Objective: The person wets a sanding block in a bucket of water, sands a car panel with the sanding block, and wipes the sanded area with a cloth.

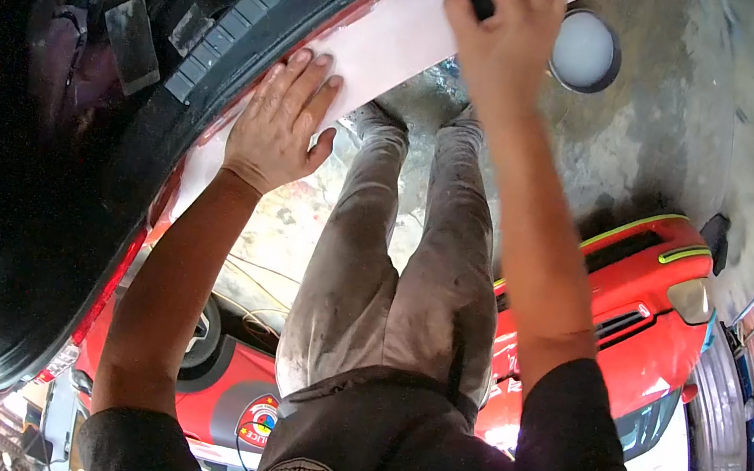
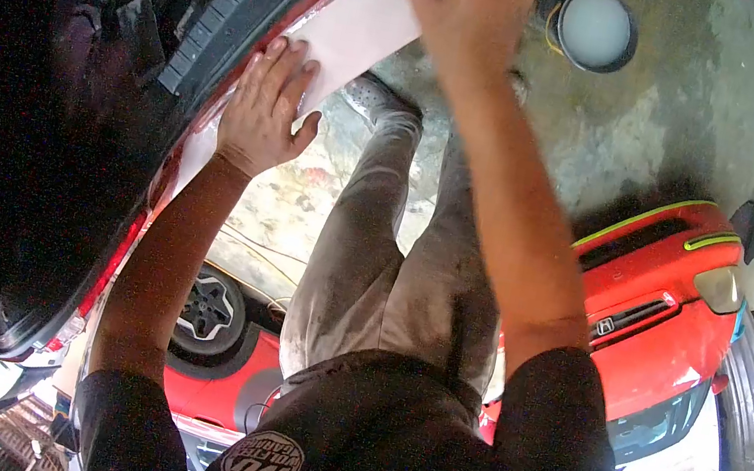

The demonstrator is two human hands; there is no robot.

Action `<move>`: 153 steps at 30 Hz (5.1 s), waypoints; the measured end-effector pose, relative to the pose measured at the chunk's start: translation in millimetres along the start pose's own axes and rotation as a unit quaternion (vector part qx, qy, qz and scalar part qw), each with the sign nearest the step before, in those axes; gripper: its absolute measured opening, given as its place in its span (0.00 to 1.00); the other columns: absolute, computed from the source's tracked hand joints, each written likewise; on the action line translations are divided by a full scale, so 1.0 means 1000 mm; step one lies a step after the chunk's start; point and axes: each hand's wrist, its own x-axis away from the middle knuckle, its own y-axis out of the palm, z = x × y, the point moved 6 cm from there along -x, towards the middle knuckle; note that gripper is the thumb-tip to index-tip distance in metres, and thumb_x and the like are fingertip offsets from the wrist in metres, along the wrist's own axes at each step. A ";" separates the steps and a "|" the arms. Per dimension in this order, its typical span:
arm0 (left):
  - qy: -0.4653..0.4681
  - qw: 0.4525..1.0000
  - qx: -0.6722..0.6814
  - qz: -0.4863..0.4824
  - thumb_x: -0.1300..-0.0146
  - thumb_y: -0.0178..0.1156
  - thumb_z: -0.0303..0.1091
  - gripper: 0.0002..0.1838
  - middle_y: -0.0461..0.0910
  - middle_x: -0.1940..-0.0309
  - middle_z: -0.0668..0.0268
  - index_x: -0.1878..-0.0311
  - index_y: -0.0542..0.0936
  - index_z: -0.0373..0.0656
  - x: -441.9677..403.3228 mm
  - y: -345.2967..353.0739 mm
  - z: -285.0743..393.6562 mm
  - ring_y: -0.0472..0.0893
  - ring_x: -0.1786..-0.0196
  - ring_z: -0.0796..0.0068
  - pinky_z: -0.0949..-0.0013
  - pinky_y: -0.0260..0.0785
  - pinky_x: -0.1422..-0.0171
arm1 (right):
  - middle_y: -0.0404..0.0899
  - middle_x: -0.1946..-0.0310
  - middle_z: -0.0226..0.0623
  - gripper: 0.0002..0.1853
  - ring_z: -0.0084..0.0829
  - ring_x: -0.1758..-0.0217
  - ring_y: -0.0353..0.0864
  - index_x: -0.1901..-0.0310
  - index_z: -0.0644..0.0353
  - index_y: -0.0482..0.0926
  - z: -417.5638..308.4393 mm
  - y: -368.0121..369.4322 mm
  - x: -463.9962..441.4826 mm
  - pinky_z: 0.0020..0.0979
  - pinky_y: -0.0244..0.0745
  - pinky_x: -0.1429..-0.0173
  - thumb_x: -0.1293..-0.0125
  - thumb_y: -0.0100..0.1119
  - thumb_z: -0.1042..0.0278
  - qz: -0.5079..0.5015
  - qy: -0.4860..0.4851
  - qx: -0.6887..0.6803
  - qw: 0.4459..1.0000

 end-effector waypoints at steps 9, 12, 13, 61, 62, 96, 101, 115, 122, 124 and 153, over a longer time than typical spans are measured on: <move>0.026 0.999 -0.025 0.029 0.36 0.65 0.42 0.35 0.66 0.27 0.54 0.27 0.69 0.46 -0.001 -0.003 0.002 0.64 0.22 0.48 0.43 0.62 0.21 | 0.80 0.43 0.36 0.17 0.46 0.43 0.77 0.54 0.52 0.87 -0.008 -0.001 -0.009 0.47 0.71 0.37 0.47 0.75 0.65 -0.016 -0.065 -0.032 0.997; 0.026 0.999 -0.019 0.032 0.36 0.65 0.42 0.34 0.67 0.28 0.54 0.28 0.70 0.46 0.001 -0.002 0.003 0.64 0.23 0.47 0.42 0.62 0.21 | 0.80 0.45 0.37 0.15 0.45 0.43 0.77 0.55 0.52 0.88 -0.034 0.014 0.022 0.49 0.70 0.36 0.46 0.74 0.67 0.024 -0.002 -0.011 1.000; 0.028 0.999 -0.018 0.039 0.36 0.65 0.42 0.33 0.67 0.29 0.53 0.28 0.71 0.46 0.000 -0.002 0.002 0.65 0.23 0.47 0.42 0.62 0.22 | 0.79 0.44 0.36 0.15 0.44 0.42 0.76 0.54 0.51 0.88 -0.060 0.023 0.040 0.48 0.69 0.36 0.45 0.73 0.64 -0.025 -0.023 0.004 0.999; -0.001 0.999 -0.048 -0.014 0.32 0.61 0.43 0.39 0.60 0.20 0.52 0.19 0.62 0.48 0.002 0.006 0.000 0.59 0.17 0.49 0.44 0.57 0.18 | 0.79 0.44 0.37 0.16 0.44 0.42 0.75 0.55 0.52 0.88 -0.008 -0.001 -0.008 0.49 0.71 0.40 0.48 0.75 0.65 -0.005 -0.048 -0.012 0.999; -0.001 0.999 -0.048 -0.009 0.32 0.61 0.42 0.39 0.60 0.20 0.53 0.19 0.62 0.48 0.001 0.006 0.000 0.59 0.17 0.50 0.45 0.57 0.18 | 0.78 0.44 0.38 0.15 0.44 0.42 0.75 0.56 0.52 0.88 -0.015 0.002 0.000 0.49 0.70 0.40 0.47 0.75 0.65 0.020 -0.015 0.001 1.000; -0.014 1.000 -0.024 -0.013 0.33 0.62 0.41 0.40 0.58 0.18 0.56 0.18 0.61 0.51 0.007 0.011 -0.003 0.57 0.16 0.52 0.47 0.54 0.15 | 0.76 0.46 0.44 0.16 0.51 0.41 0.73 0.57 0.51 0.86 -0.068 0.029 0.031 0.60 0.68 0.41 0.48 0.74 0.57 -0.140 -0.104 -0.093 0.980; -0.010 0.999 -0.035 -0.023 0.34 0.63 0.40 0.41 0.58 0.18 0.56 0.18 0.62 0.51 0.003 0.006 -0.001 0.58 0.17 0.52 0.47 0.55 0.16 | 0.81 0.46 0.38 0.19 0.47 0.39 0.74 0.51 0.48 0.88 0.056 -0.003 -0.045 0.48 0.69 0.33 0.47 0.75 0.64 -0.102 -0.011 -0.080 0.992; -0.004 0.999 -0.040 -0.017 0.31 0.63 0.42 0.39 0.59 0.19 0.53 0.19 0.63 0.47 0.002 0.002 0.001 0.58 0.17 0.50 0.47 0.55 0.16 | 0.83 0.43 0.33 0.16 0.42 0.42 0.79 0.53 0.49 0.90 0.082 -0.021 -0.067 0.44 0.71 0.35 0.45 0.76 0.62 -0.064 -0.100 -0.057 0.991; -0.020 0.999 0.024 -0.012 0.33 0.65 0.41 0.41 0.59 0.20 0.46 0.20 0.62 0.42 -0.019 -0.005 0.014 0.57 0.17 0.43 0.43 0.53 0.16 | 0.83 0.46 0.33 0.17 0.43 0.45 0.79 0.54 0.48 0.89 0.044 -0.011 -0.044 0.43 0.73 0.37 0.48 0.75 0.62 -0.031 -0.147 0.001 0.989; -0.007 1.000 0.029 -0.005 0.34 0.67 0.41 0.42 0.57 0.20 0.44 0.20 0.62 0.40 -0.053 -0.007 0.024 0.56 0.18 0.40 0.43 0.52 0.15 | 0.83 0.47 0.34 0.18 0.43 0.44 0.79 0.54 0.48 0.89 0.029 -0.016 -0.036 0.43 0.73 0.35 0.49 0.75 0.62 -0.072 -0.182 -0.042 0.980; -0.070 0.989 0.037 0.128 0.29 0.59 0.55 0.50 0.48 0.17 0.39 0.20 0.53 0.23 -0.457 0.011 0.131 0.42 0.13 0.45 0.49 0.30 0.10 | 0.84 0.47 0.51 0.22 0.47 0.41 0.83 0.45 0.64 0.83 0.396 -0.065 0.078 0.41 0.73 0.34 0.32 0.68 0.56 -0.201 0.383 -0.137 0.891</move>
